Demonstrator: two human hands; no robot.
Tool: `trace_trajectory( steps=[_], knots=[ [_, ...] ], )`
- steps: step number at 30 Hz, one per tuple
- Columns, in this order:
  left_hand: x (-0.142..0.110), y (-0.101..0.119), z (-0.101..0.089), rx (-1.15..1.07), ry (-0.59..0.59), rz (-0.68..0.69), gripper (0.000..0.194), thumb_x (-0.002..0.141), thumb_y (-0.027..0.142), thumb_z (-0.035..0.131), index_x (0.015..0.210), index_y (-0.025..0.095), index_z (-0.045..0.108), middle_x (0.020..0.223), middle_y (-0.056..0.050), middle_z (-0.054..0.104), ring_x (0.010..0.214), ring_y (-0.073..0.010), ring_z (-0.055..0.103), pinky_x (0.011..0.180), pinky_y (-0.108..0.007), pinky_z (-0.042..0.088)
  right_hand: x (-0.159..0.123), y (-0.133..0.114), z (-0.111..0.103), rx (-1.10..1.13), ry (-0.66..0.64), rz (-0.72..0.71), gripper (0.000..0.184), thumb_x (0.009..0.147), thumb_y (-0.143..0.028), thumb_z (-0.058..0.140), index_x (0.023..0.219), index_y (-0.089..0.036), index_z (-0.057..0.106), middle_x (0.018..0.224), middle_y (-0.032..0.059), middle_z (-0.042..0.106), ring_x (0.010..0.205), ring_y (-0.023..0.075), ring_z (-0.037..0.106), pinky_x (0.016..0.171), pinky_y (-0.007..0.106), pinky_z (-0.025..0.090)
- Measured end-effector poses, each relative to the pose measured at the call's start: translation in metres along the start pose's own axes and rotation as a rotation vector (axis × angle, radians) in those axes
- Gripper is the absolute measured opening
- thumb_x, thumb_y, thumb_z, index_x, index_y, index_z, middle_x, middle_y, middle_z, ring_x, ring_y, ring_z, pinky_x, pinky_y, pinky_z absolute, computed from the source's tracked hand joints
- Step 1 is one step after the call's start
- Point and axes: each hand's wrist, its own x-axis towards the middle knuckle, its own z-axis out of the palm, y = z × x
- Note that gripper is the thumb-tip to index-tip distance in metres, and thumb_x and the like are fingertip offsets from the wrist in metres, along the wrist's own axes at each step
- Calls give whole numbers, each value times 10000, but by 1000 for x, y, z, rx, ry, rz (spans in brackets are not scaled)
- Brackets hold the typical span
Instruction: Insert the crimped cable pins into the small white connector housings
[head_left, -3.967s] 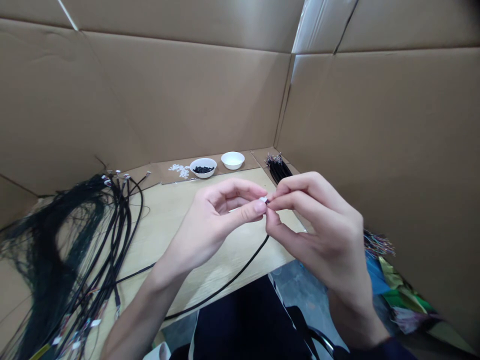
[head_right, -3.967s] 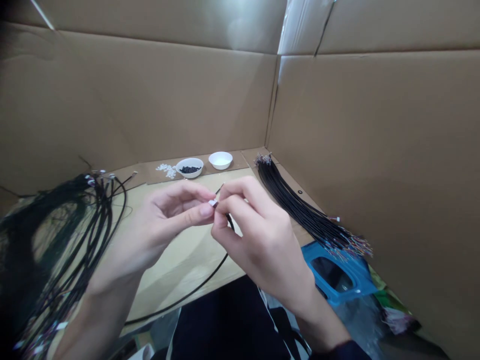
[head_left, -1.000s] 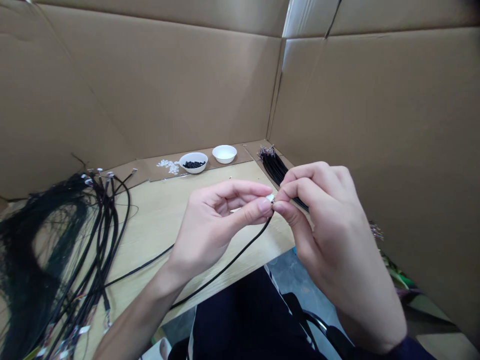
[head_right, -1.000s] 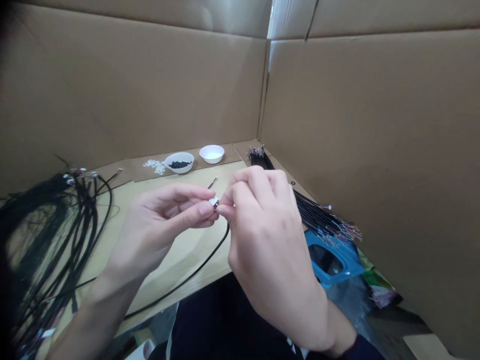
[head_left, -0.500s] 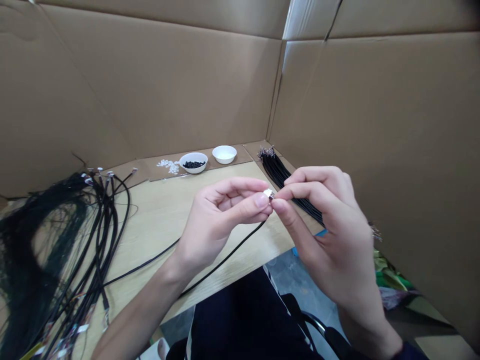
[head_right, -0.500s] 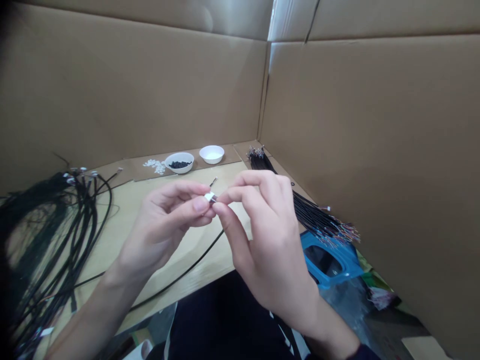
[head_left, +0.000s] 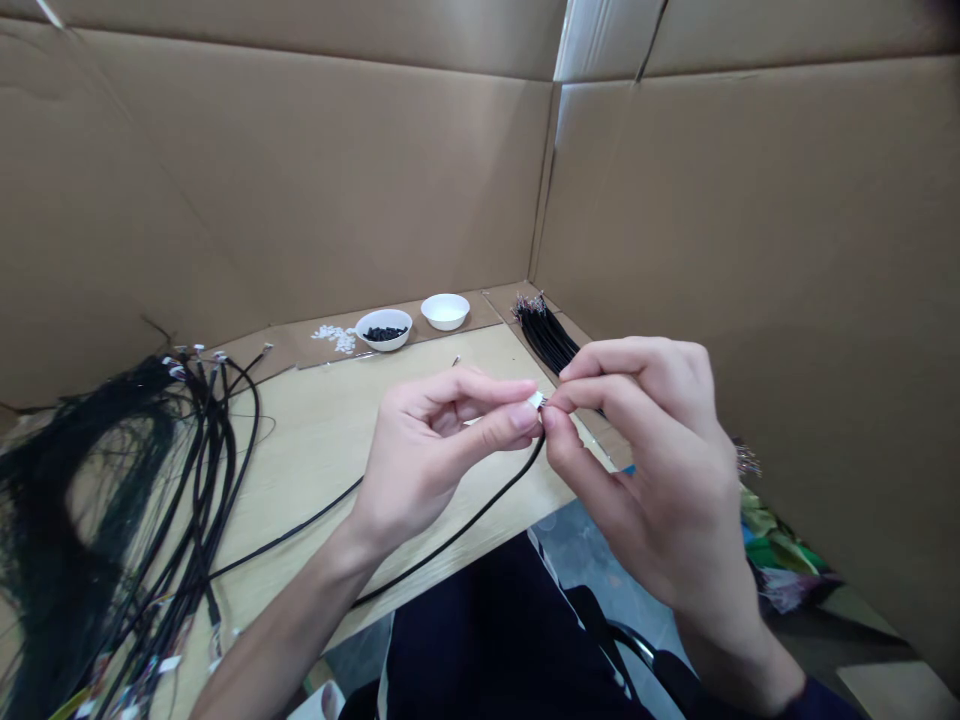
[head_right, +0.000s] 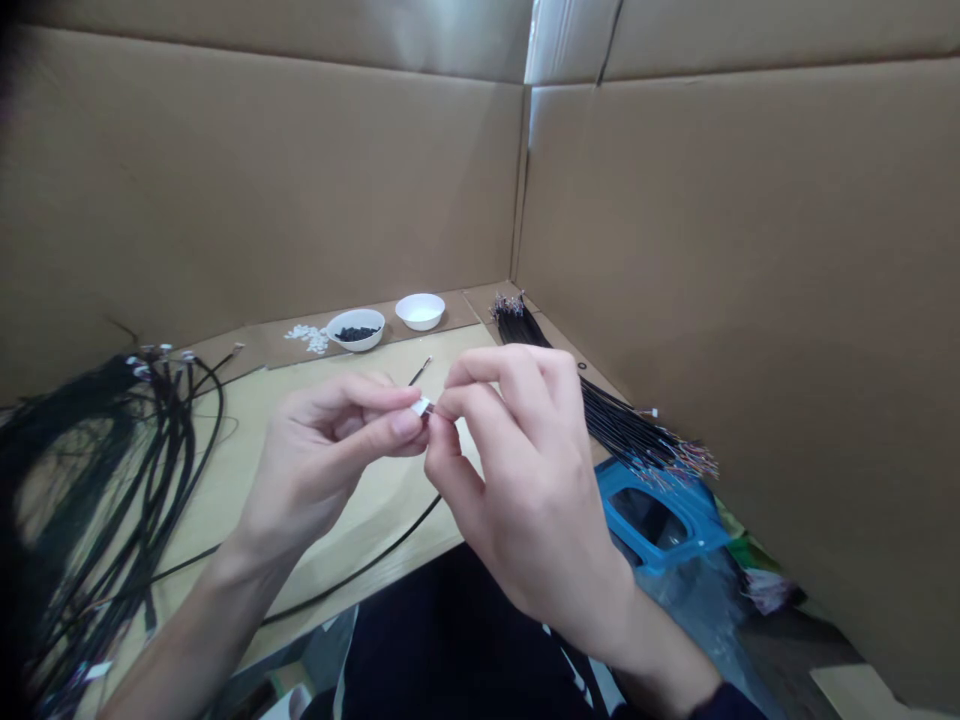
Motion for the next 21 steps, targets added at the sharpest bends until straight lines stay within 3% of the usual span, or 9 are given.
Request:
trace_trajectory(
  steps=[5, 8, 10, 12, 15, 16, 17, 19, 21],
  knots=[
    [0, -4, 0, 7, -37, 28, 176, 849, 73, 846, 876, 247, 857, 792, 48, 806, 744, -66, 775, 680, -85, 630, -1, 1, 0, -21, 8, -81, 139, 990, -45, 600, 910, -155, 633, 1051, 89, 657, 997, 203, 554, 914, 370, 470],
    [1, -5, -3, 48, -51, 41, 148, 869, 124, 850, 906, 266, 854, 832, 47, 817, 788, -75, 787, 698, -92, 629, -1, 7, 2, 34, -18, -33, 122, 992, -77, 613, 922, -176, 624, 1054, 69, 641, 1020, 197, 554, 921, 358, 471],
    [5, -2, -10, 132, -72, 59, 117, 918, 216, 826, 1015, 278, 846, 905, 30, 828, 856, -99, 797, 761, -137, 646, -3, 17, 9, 155, -52, 78, 96, 1011, -131, 609, 945, -199, 620, 1074, 58, 619, 1060, 197, 574, 934, 359, 485],
    [14, 1, -24, 288, -77, 95, 250, 993, 355, 743, 1222, 266, 789, 1048, -17, 830, 980, -150, 797, 868, -227, 660, -8, 33, 23, 379, -70, 254, 66, 1040, -200, 583, 986, -216, 615, 1115, 59, 612, 1119, 202, 608, 970, 375, 502],
    [33, -3, -56, 778, 47, 119, 441, 1055, 482, 602, 1407, 224, 665, 1306, -80, 760, 1195, -219, 731, 1022, -338, 610, -23, 62, 58, 841, 47, 639, 158, 1047, -372, 614, 1031, -218, 584, 1077, 51, 682, 1096, 196, 667, 1009, 391, 519],
    [39, -9, -68, 1025, 119, 70, 419, 1060, 482, 586, 1389, 234, 665, 1354, -70, 735, 1233, -221, 707, 1064, -350, 579, -29, 71, 72, 892, 93, 701, 222, 1046, -431, 604, 1003, -221, 546, 992, 30, 684, 993, 180, 687, 969, 386, 545],
    [46, -20, -80, 1135, 167, 7, 364, 1058, 435, 601, 1325, 206, 697, 1356, -91, 729, 1250, -249, 691, 1112, -403, 543, -34, 80, 87, 921, 139, 750, 252, 1056, -468, 569, 998, -231, 503, 914, 0, 664, 869, 161, 687, 897, 375, 573],
    [56, -51, -99, 1262, 223, -115, 268, 1052, 327, 609, 1185, 131, 734, 1245, -142, 754, 1191, -302, 704, 1104, -512, 530, -46, 93, 116, 957, 255, 859, 261, 1059, -476, 554, 991, -243, 457, 814, -56, 587, 689, 113, 622, 755, 306, 580],
    [63, -90, -110, 1366, 275, -224, 237, 1042, 307, 635, 1156, 117, 719, 1218, -138, 737, 1170, -295, 699, 1073, -549, 542, -55, 104, 139, 963, 389, 974, 239, 1073, -440, 548, 990, -235, 455, 772, -78, 507, 607, 77, 524, 626, 214, 515]
  ],
)
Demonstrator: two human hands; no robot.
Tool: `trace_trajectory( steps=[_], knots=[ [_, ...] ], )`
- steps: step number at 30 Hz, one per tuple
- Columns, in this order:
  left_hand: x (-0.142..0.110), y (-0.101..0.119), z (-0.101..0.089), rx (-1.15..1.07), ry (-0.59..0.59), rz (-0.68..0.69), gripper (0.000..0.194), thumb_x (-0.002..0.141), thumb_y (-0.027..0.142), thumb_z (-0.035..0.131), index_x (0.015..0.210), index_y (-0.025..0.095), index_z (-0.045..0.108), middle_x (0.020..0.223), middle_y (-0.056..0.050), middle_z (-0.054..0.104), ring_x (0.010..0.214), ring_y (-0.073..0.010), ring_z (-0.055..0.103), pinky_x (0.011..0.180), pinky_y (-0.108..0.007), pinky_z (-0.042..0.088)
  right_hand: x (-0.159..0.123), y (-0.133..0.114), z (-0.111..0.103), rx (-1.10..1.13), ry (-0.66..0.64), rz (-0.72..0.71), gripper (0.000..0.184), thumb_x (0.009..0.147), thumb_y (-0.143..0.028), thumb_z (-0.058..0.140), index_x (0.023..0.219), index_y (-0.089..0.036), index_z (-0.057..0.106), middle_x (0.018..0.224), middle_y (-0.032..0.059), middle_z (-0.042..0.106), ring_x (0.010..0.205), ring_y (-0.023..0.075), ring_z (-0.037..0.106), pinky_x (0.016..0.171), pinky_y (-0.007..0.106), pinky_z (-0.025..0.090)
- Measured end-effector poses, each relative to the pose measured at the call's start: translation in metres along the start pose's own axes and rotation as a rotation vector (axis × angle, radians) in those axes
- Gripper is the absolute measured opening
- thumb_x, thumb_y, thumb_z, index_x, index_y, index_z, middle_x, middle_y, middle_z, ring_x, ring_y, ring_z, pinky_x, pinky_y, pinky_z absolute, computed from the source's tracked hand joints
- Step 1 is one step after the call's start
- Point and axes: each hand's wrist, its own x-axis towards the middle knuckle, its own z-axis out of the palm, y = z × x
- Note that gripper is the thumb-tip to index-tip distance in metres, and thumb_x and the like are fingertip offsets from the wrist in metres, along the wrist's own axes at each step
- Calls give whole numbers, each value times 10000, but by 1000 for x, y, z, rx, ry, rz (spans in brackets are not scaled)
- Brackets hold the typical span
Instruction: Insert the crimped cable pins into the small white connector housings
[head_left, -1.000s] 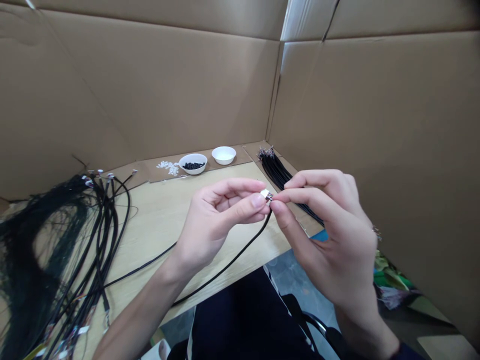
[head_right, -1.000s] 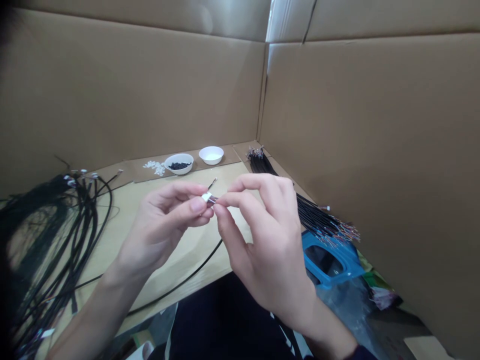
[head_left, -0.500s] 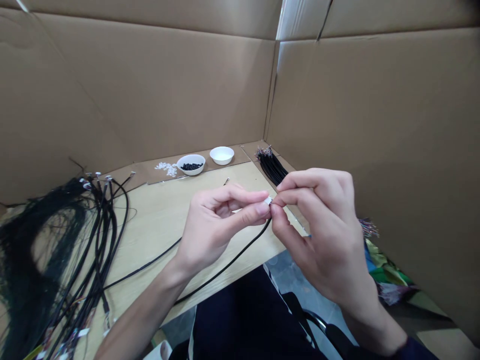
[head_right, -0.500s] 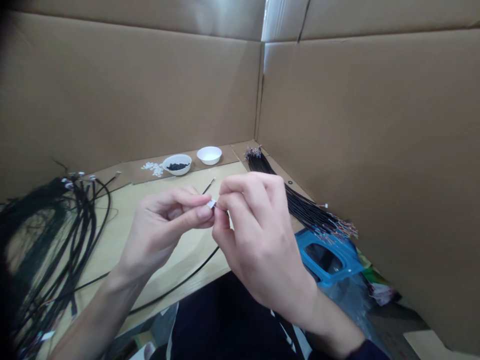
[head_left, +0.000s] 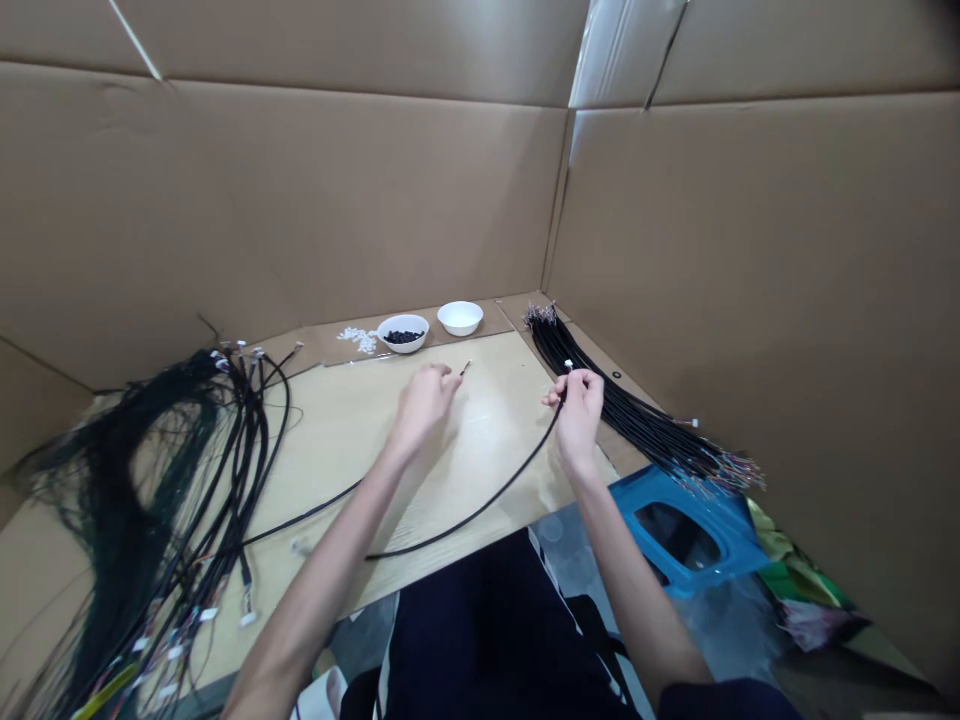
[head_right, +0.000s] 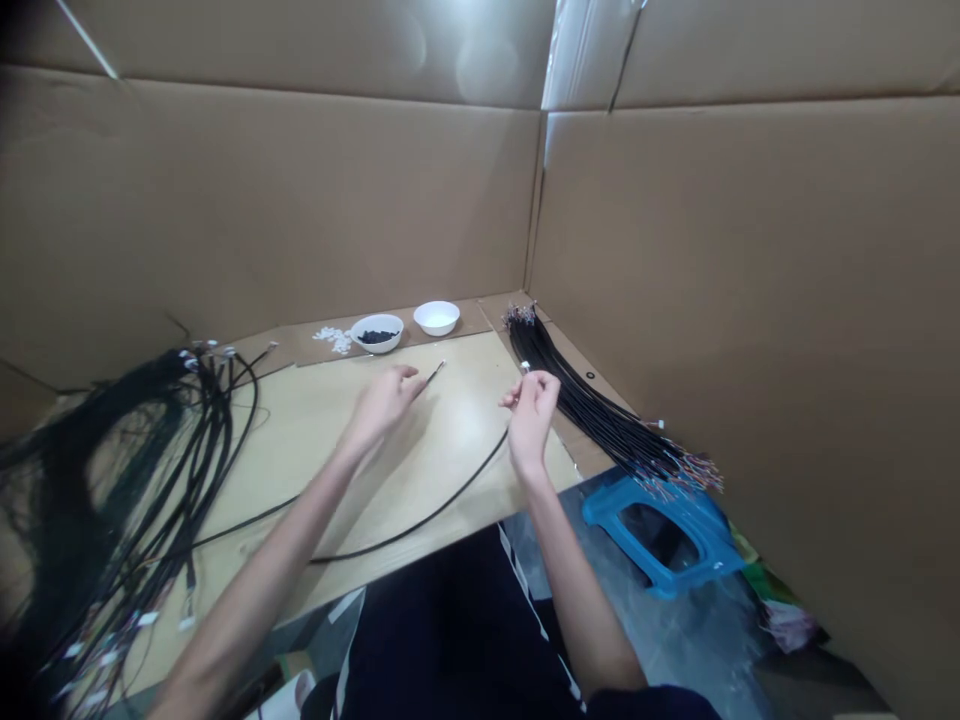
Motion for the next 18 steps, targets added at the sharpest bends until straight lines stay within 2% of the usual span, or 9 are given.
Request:
trace_trajectory(
  steps=[3, 6, 10, 13, 15, 18],
  knots=[
    [7, -11, 51, 116, 4, -60, 310, 1017, 344, 690, 1253, 144, 677, 1314, -120, 678, 1215, -285, 662, 1056, -535, 559, 7, 23, 0, 52, 139, 107, 248, 1079, -419, 577, 1033, -176, 553, 748, -70, 476, 504, 50, 376, 442, 166, 335],
    [7, -14, 75, 166, -9, -40, 325, 1027, 362, 676, 1274, 151, 665, 1286, -115, 681, 1151, -267, 681, 1000, -498, 592, 11, 28, -3, 70, 150, 201, 248, 1071, -395, 615, 1066, -148, 612, 753, -60, 516, 487, 39, 370, 410, 153, 312],
    [-2, -17, 78, 195, -46, 65, 344, 1036, 363, 662, 1306, 151, 643, 1247, -107, 689, 1079, -245, 699, 943, -459, 613, 18, 24, -6, 59, 72, 280, 187, 1039, -316, 681, 1081, -139, 639, 799, -44, 581, 527, 46, 466, 441, 149, 398],
    [-10, -13, 79, 231, -62, 140, 278, 1024, 350, 680, 1209, 143, 681, 1228, -102, 695, 1124, -255, 685, 984, -480, 594, 21, 24, -7, 47, 23, 316, 185, 1038, -310, 683, 1091, -137, 647, 839, -27, 613, 567, 59, 523, 474, 161, 452],
    [-15, -6, 78, 230, -65, 185, 243, 1028, 348, 676, 1146, 137, 693, 1157, -88, 711, 1050, -232, 701, 939, -447, 608, 20, 23, -10, 47, -12, 323, 182, 1040, -311, 680, 1074, -136, 646, 824, -32, 607, 555, 55, 513, 465, 157, 441],
    [-26, 10, 66, 194, -20, 270, 231, 1062, 336, 624, 1151, 132, 686, 1051, -63, 729, 876, -182, 713, 811, -365, 619, 14, 13, -14, 70, -109, 313, 194, 1041, -319, 681, 996, -134, 642, 718, -70, 537, 472, 31, 402, 402, 138, 334]
  ],
)
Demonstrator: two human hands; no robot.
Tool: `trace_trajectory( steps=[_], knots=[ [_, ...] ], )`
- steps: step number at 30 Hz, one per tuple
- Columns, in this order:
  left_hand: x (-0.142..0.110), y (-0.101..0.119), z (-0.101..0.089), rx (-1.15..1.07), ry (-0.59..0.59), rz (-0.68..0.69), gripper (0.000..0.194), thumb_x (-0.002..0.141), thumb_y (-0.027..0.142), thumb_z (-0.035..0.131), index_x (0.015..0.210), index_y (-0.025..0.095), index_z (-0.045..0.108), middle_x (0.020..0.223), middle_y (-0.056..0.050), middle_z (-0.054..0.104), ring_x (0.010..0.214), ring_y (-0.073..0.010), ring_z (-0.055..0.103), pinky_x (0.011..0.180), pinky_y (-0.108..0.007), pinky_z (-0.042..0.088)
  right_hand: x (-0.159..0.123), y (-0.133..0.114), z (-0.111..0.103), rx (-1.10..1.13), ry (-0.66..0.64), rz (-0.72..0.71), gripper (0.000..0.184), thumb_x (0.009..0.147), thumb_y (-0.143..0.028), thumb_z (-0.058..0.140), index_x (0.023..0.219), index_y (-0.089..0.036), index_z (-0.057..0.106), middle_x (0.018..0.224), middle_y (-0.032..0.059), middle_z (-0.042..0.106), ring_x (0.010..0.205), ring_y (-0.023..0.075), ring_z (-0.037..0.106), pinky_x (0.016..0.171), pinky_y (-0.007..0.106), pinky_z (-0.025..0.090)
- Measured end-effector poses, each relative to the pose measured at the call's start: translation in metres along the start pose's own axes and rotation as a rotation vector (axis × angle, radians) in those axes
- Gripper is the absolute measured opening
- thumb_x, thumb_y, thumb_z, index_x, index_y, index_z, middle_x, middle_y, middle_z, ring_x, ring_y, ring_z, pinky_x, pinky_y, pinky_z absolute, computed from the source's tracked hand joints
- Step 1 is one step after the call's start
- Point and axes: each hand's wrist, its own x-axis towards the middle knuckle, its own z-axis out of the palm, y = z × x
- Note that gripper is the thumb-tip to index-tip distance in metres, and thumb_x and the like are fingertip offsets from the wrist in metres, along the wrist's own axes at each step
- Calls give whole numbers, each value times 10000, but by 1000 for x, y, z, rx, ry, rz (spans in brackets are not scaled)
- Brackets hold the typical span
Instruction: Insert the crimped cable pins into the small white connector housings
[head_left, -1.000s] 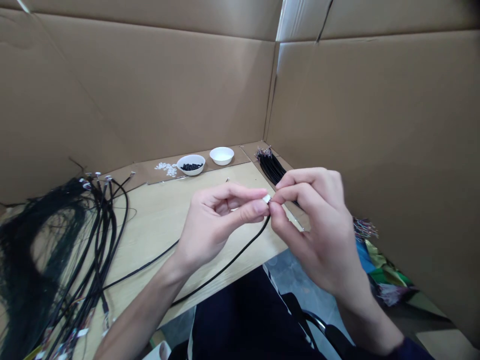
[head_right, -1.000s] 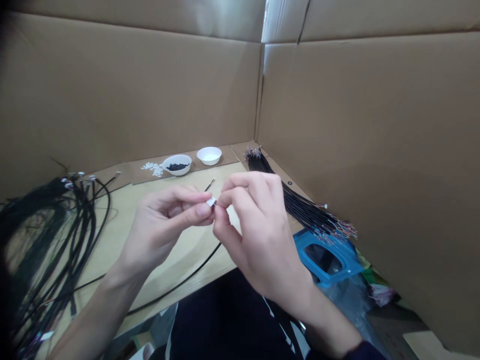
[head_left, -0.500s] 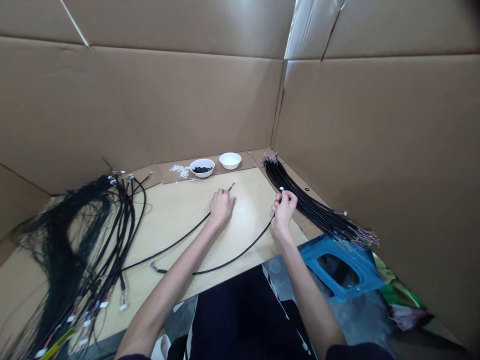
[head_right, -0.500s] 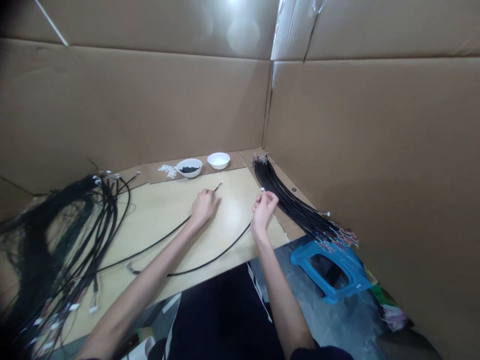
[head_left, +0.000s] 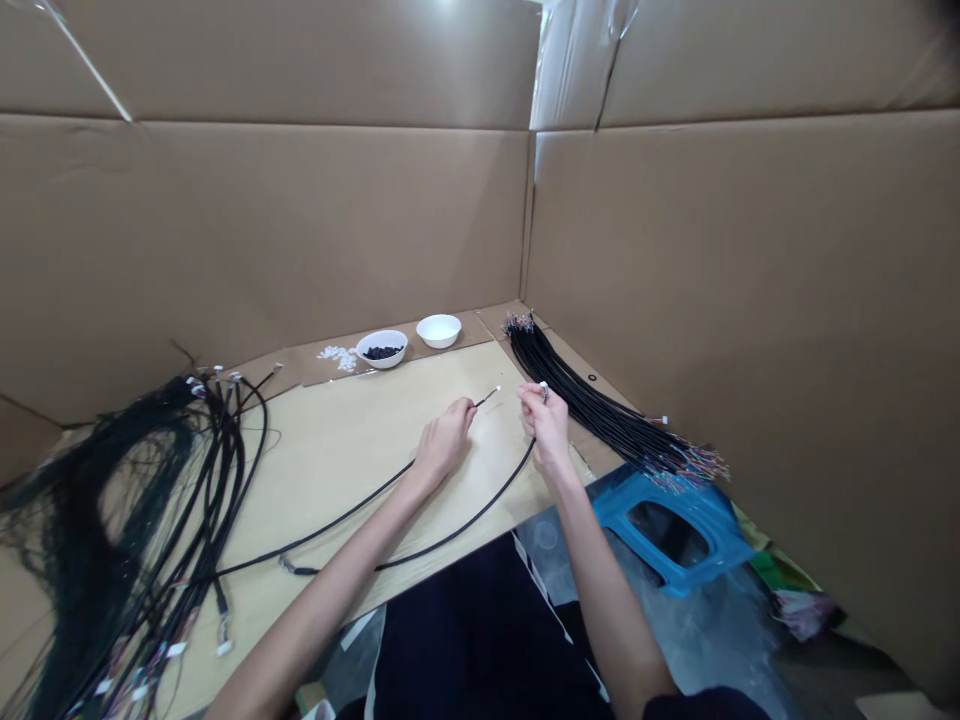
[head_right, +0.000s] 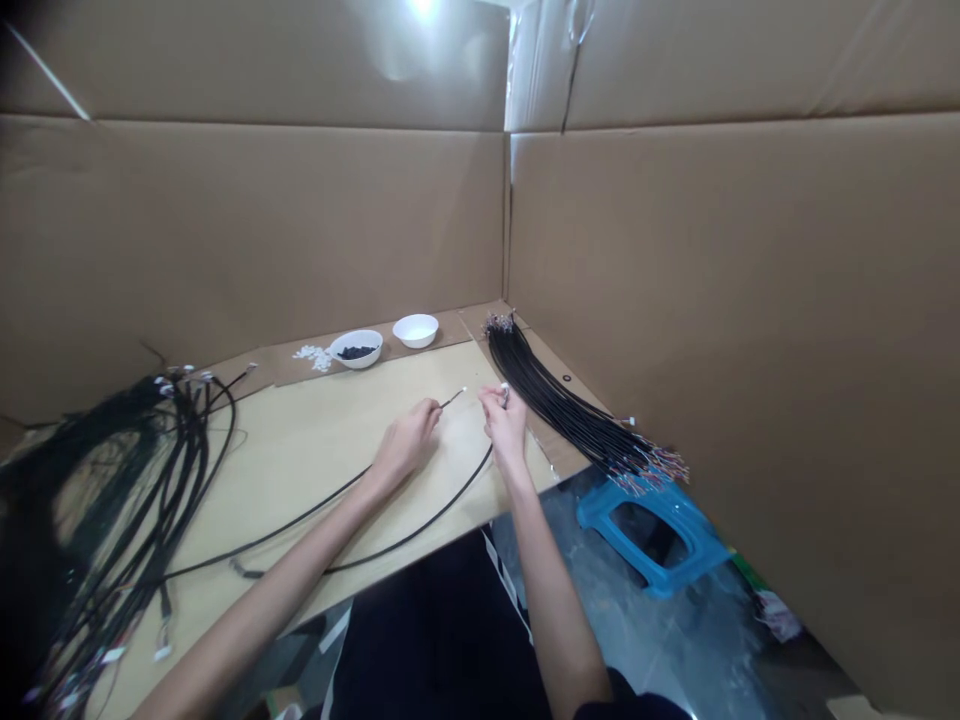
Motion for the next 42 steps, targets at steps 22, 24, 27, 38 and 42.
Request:
trace_trajectory(
  steps=[22, 24, 27, 38, 42],
  knots=[
    [-95, 70, -133, -251, 465, 532, 43, 1073, 198, 574, 1082, 188, 615, 780, 31, 744, 497, -66, 608, 493, -204, 413, -108, -124, 42, 323, -559, 179, 328, 848, -354, 866, 698, -170, 640, 498, -126, 286, 424, 12, 117, 338, 68, 165],
    [-98, 69, -133, -316, 437, 517, 63, 1086, 208, 555, 1098, 190, 614, 744, 42, 712, 511, -63, 617, 500, -187, 425, -112, -127, 45, 329, -573, 213, 316, 868, -346, 853, 710, -170, 644, 509, -127, 272, 433, 16, 113, 338, 62, 174],
    [-99, 68, -131, -433, 405, 509, 78, 1100, 215, 538, 1111, 187, 610, 760, 43, 711, 574, -61, 662, 561, -156, 481, -117, -131, 48, 347, -605, 262, 300, 883, -344, 844, 731, -166, 656, 514, -129, 259, 442, 21, 108, 335, 57, 180],
    [-99, 60, -116, -671, 401, 498, 79, 1081, 181, 559, 1132, 197, 616, 782, 28, 715, 600, -76, 671, 581, -153, 528, -126, -137, 62, 382, -666, 385, 296, 914, -323, 817, 747, -163, 633, 537, -126, 288, 430, 13, 122, 329, 56, 175],
    [-99, 60, -111, -785, 389, 499, 118, 1069, 143, 554, 1152, 205, 610, 785, 19, 707, 621, -78, 673, 575, -137, 525, -127, -137, 67, 375, -663, 396, 320, 885, -340, 844, 738, -164, 621, 526, -130, 289, 423, 12, 124, 321, 58, 173]
  ],
)
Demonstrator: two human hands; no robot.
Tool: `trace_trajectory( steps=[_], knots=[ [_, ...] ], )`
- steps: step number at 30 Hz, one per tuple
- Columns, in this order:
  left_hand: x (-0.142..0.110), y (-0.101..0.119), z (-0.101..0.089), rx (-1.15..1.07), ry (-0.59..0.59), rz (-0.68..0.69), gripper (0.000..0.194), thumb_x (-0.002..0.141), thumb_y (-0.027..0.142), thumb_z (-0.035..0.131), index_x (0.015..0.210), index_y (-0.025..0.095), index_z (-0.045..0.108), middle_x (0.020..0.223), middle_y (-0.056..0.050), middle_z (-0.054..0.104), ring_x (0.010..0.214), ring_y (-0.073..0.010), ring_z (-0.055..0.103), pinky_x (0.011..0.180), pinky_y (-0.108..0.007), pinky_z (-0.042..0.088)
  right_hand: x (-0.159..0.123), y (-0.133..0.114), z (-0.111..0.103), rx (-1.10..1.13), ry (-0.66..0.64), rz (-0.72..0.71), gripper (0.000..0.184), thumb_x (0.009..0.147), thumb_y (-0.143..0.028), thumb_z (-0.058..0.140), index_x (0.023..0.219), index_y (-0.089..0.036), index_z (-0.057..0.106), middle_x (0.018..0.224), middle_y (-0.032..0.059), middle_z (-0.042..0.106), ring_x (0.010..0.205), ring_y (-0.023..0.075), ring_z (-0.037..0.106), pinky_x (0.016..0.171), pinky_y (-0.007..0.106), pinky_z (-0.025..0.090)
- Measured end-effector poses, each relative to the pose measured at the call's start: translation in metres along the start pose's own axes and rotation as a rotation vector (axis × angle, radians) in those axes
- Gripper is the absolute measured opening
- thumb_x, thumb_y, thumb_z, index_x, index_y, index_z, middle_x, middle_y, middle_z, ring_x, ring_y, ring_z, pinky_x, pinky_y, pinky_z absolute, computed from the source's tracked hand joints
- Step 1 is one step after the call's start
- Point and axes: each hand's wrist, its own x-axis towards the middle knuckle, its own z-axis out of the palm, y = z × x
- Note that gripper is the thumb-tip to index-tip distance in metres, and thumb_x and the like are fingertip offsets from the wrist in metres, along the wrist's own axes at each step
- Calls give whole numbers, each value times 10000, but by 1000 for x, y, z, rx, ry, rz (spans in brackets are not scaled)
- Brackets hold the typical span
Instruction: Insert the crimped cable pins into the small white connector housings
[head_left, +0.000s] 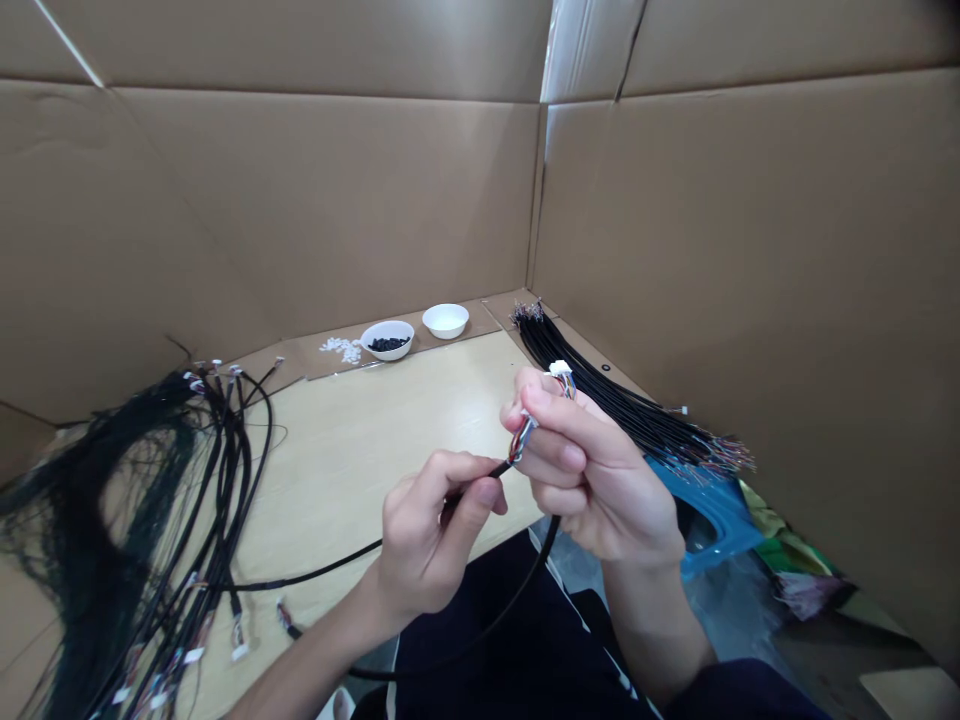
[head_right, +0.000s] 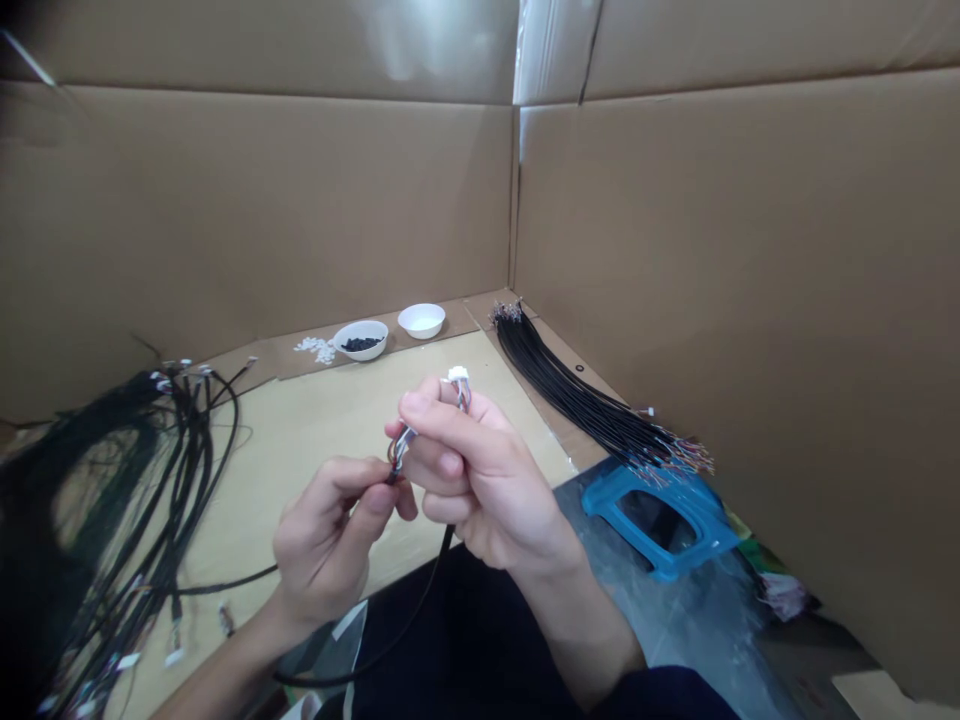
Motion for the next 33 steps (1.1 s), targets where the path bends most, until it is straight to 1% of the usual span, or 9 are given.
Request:
trace_trajectory(
  steps=[7, 12, 19, 24, 26, 28, 29, 31, 33],
  knots=[
    [-2, -2, 1, -100, 4, -30, 120, 1065, 136, 555, 1143, 215, 602, 776, 15, 692, 615, -86, 661, 571, -148, 525, 1, 2, 3, -9, -9, 10, 322, 897, -334, 835, 734, -162, 615, 523, -129, 299, 416, 6, 127, 323, 58, 168],
    [-4, -3, 1, -109, 7, -40, 115, 1072, 153, 547, 1149, 217, 604, 789, 5, 701, 616, -95, 671, 563, -158, 530, 0, 3, 4, -29, 7, 4, 315, 908, -343, 820, 744, -165, 619, 521, -128, 304, 421, 11, 124, 324, 60, 165],
    [-7, -5, 2, -138, 26, -71, 85, 1083, 187, 545, 1129, 210, 612, 766, -4, 704, 589, -101, 659, 522, -168, 508, -1, 4, 7, -16, -22, -8, 302, 915, -342, 816, 745, -162, 643, 524, -125, 309, 421, 12, 138, 323, 62, 172],
    [-12, -5, 2, -147, 21, -82, 77, 1089, 205, 544, 1126, 214, 611, 765, 0, 708, 592, -97, 659, 508, -165, 481, 0, 6, 8, -27, -27, -1, 322, 922, -354, 802, 730, -168, 623, 523, -128, 286, 422, 18, 117, 322, 85, 139],
    [-13, -5, 3, -114, 37, -124, 79, 1093, 254, 545, 1105, 215, 613, 756, 4, 710, 570, -97, 641, 494, -177, 467, 1, 7, 7, -49, -8, -39, 284, 935, -342, 784, 765, -169, 636, 534, -123, 296, 437, 25, 121, 337, 99, 134],
    [-10, -7, 4, -55, 65, -202, 134, 1097, 317, 539, 1072, 210, 615, 750, 2, 711, 561, -103, 629, 484, -195, 448, 0, 8, 4, -86, 62, -136, 177, 921, -302, 791, 893, -173, 673, 576, -113, 350, 466, 31, 143, 376, 110, 156],
    [-7, -9, 4, -22, 76, -246, 167, 1098, 346, 533, 1058, 206, 615, 752, -1, 712, 572, -109, 631, 488, -203, 442, -1, 8, 2, -104, 109, -192, 177, 891, -266, 808, 979, -179, 682, 613, -105, 393, 482, 31, 158, 401, 117, 171],
    [1, -18, 7, 41, 83, -331, 217, 1096, 385, 521, 1029, 199, 613, 765, -8, 711, 615, -122, 638, 523, -218, 449, -4, 6, -3, -119, 199, -280, 324, 810, -223, 820, 1096, -188, 673, 702, -76, 484, 509, 31, 196, 444, 140, 192],
    [8, -33, 10, 98, 51, -412, 248, 1091, 398, 513, 990, 197, 617, 794, -15, 719, 666, -138, 650, 581, -235, 470, -8, 3, -8, -96, 232, -319, 348, 755, -256, 777, 1078, -177, 673, 755, -37, 541, 521, 37, 244, 471, 167, 206]
  ],
)
